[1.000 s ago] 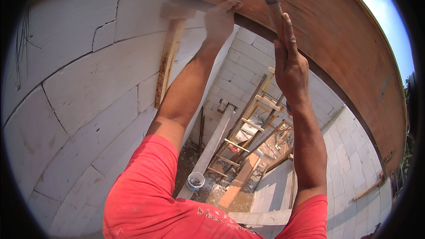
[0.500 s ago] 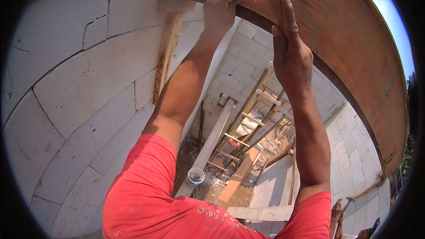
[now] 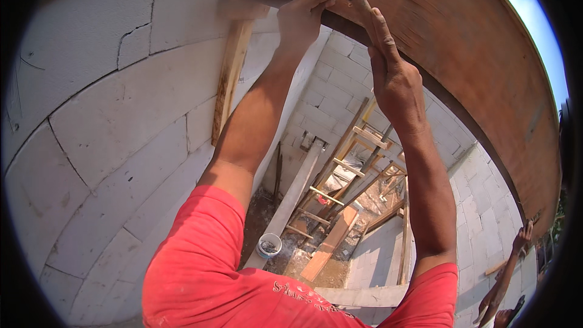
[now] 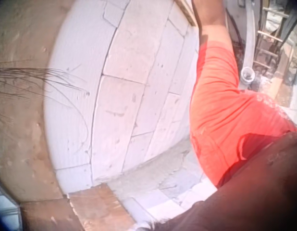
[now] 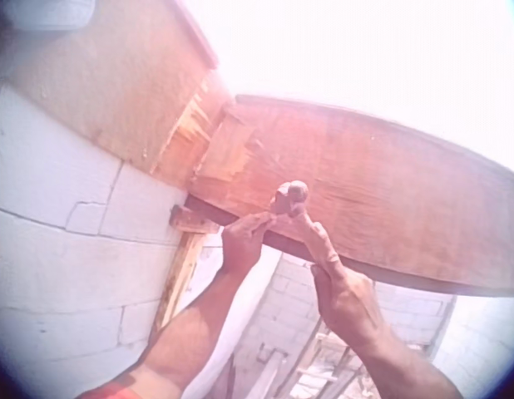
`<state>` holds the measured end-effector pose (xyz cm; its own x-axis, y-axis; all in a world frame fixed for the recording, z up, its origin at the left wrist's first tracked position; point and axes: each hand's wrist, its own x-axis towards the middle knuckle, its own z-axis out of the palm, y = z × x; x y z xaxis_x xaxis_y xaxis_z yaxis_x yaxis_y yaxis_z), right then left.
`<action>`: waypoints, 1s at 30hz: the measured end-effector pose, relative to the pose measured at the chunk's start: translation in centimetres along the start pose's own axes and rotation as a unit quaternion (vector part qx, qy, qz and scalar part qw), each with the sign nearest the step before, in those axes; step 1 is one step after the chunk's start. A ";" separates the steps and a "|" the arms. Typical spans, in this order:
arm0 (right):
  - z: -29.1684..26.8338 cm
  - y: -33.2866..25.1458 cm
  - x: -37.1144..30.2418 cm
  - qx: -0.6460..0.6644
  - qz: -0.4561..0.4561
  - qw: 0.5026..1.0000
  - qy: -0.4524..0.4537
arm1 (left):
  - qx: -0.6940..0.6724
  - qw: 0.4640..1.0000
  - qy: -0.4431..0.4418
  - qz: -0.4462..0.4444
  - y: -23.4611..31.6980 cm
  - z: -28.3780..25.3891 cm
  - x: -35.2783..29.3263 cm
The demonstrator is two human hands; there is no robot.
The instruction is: The person nails wooden boards to the top of a block wall using a hammer and nails. They retrieve nails from a bucket and brace the boards by hand while hammering them into the masonry.
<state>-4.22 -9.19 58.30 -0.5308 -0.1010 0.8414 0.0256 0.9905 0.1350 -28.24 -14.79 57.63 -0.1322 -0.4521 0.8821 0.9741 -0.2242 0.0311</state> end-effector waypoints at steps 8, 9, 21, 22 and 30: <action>0.2 -1.3 -0.4 0.026 -0.158 0.971 0.176 | -0.268 0.776 0.067 -0.567 0.4 -3.2 -2.5; 0.2 -1.8 -0.5 0.019 -0.171 0.966 0.194 | -0.293 0.740 0.042 -0.604 0.5 -2.9 -2.2; 1.1 -1.7 -0.3 0.018 -0.148 0.962 0.227 | -0.435 0.653 -0.005 -0.619 -0.7 -0.8 -0.6; 1.5 -1.5 0.2 0.006 -0.190 0.947 0.260 | -0.436 0.661 -0.005 -0.610 -0.9 -0.7 -0.1; 1.0 -2.8 -0.7 0.052 -0.096 0.977 0.181 | -0.398 0.684 -0.012 -0.610 -1.0 -1.2 -0.9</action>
<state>-4.83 -11.76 56.83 -0.1815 -0.2944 0.9383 -0.1419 0.9520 0.2712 -29.29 -15.23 56.19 -0.7455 0.5046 0.4354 -0.2703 -0.8261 0.4945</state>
